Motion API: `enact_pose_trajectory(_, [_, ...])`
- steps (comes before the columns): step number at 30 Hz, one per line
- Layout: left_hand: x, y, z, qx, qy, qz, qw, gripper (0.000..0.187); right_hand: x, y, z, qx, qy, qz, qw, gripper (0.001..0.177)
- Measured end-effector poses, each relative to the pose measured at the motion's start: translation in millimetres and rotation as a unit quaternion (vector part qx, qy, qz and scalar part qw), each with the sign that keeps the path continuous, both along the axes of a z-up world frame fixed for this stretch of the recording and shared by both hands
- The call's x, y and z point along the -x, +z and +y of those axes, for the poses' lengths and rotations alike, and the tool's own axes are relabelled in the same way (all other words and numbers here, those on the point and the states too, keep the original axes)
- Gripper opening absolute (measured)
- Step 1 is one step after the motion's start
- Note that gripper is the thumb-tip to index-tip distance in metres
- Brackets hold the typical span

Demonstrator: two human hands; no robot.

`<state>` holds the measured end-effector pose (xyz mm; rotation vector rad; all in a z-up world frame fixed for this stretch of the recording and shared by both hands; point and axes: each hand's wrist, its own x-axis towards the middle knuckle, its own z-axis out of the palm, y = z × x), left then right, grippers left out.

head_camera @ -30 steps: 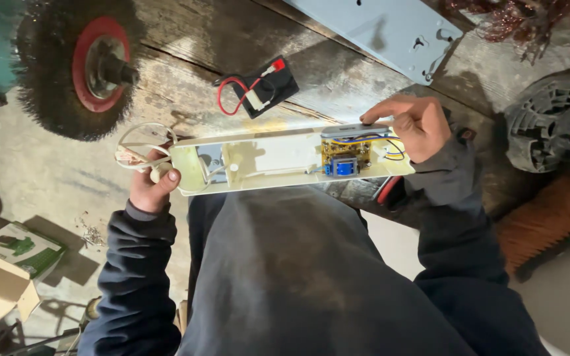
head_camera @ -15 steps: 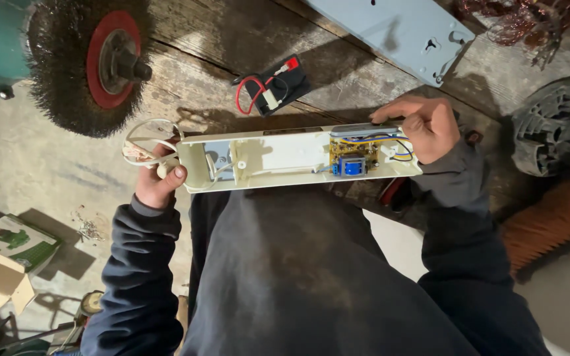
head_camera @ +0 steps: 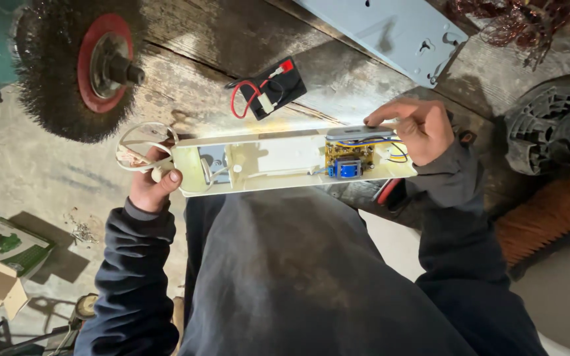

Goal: The person holds a disassembled fluorescent light fixture and repeatedly toggles a switch to test the light. They then connect a small battery pack to internal wires and continue testing the fixture's operation.

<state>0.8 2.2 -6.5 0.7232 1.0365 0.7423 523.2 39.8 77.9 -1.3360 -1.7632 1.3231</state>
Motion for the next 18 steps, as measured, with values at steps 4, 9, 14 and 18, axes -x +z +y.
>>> enact_pose_trajectory(4, [5,-6,-3,-0.005,0.003,-0.009,1.0,0.079,5,7,3,0.004,-0.007,-0.008,1.0,0.057])
enact_pose_trajectory(9, [5,-8,-4,-0.01,-0.002,-0.008,1.0,0.077,7,9,2,0.011,-0.01,-0.015,1.0,0.053])
enact_pose_trajectory(14, [2,-1,-3,-0.006,0.003,0.0,1.0,0.085,5,6,1,0.014,-0.012,-0.01,1.0,0.057])
enact_pose_trajectory(18, [1,0,-3,0.0,0.012,-0.01,1.0,0.084,-1,-2,-2,0.031,-0.012,-0.019,0.999,0.068])
